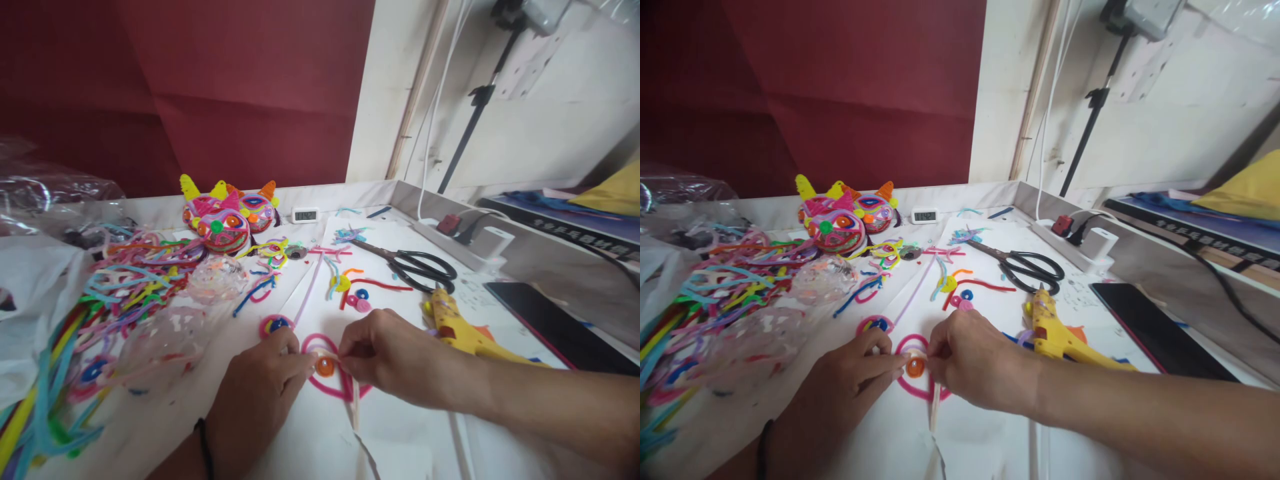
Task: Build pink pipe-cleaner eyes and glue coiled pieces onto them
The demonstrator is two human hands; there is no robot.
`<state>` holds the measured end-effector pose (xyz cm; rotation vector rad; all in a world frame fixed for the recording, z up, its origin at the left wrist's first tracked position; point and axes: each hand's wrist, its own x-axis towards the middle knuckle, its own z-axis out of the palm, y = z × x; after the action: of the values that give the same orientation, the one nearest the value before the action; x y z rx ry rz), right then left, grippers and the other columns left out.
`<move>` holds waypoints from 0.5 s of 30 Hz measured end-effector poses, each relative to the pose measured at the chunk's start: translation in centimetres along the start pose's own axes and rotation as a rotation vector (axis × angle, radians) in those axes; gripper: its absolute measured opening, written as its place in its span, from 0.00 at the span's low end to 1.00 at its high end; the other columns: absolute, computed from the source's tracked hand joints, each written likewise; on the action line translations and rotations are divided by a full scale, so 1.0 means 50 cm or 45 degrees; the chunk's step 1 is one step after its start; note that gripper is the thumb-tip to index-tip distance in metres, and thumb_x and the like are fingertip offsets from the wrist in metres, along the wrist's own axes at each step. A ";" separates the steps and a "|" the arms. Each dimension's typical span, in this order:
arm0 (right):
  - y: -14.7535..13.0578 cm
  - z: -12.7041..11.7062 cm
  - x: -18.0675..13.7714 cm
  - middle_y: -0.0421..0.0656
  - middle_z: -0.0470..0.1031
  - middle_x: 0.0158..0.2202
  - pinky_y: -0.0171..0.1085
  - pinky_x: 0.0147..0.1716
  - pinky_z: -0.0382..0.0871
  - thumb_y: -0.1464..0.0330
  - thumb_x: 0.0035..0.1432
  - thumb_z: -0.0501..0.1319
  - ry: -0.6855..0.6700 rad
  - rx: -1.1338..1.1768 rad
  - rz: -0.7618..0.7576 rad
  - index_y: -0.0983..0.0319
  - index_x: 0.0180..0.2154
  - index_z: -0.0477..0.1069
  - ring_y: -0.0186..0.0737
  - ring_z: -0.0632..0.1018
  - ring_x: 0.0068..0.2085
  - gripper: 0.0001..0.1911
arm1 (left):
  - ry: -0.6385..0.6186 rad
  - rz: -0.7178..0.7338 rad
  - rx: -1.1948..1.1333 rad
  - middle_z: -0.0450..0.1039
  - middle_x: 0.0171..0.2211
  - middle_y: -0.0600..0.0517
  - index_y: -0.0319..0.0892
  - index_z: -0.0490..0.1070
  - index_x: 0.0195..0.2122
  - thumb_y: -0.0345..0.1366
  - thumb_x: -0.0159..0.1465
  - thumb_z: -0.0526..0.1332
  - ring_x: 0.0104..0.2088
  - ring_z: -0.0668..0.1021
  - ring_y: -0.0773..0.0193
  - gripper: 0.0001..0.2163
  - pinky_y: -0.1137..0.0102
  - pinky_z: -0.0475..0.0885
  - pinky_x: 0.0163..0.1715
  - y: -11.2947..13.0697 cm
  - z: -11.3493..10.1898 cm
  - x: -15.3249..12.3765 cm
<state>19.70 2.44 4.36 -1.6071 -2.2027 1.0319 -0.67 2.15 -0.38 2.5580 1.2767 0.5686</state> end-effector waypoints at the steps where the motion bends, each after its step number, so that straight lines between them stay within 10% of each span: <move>1: 0.001 0.000 0.000 0.39 0.75 0.23 0.26 0.21 0.60 0.71 0.52 0.59 -0.004 0.003 -0.007 0.63 0.27 0.76 0.29 0.71 0.24 0.08 | -0.014 -0.010 0.001 0.69 0.30 0.54 0.48 0.77 0.36 0.35 0.67 0.51 0.28 0.73 0.69 0.14 0.75 0.66 0.29 0.001 -0.001 0.001; 15: 0.009 0.009 -0.007 0.32 0.56 0.17 0.27 0.20 0.51 0.77 0.48 0.56 0.013 -0.144 -0.173 0.61 0.21 0.69 0.26 0.57 0.21 0.09 | -0.098 -0.081 -0.002 0.66 0.30 0.56 0.46 0.73 0.29 0.37 0.68 0.50 0.27 0.71 0.70 0.15 0.75 0.64 0.28 0.005 -0.003 0.000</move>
<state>19.90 1.98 3.82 -1.4785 -2.3649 0.8742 -0.54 1.99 -0.15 2.5020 1.3255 0.4540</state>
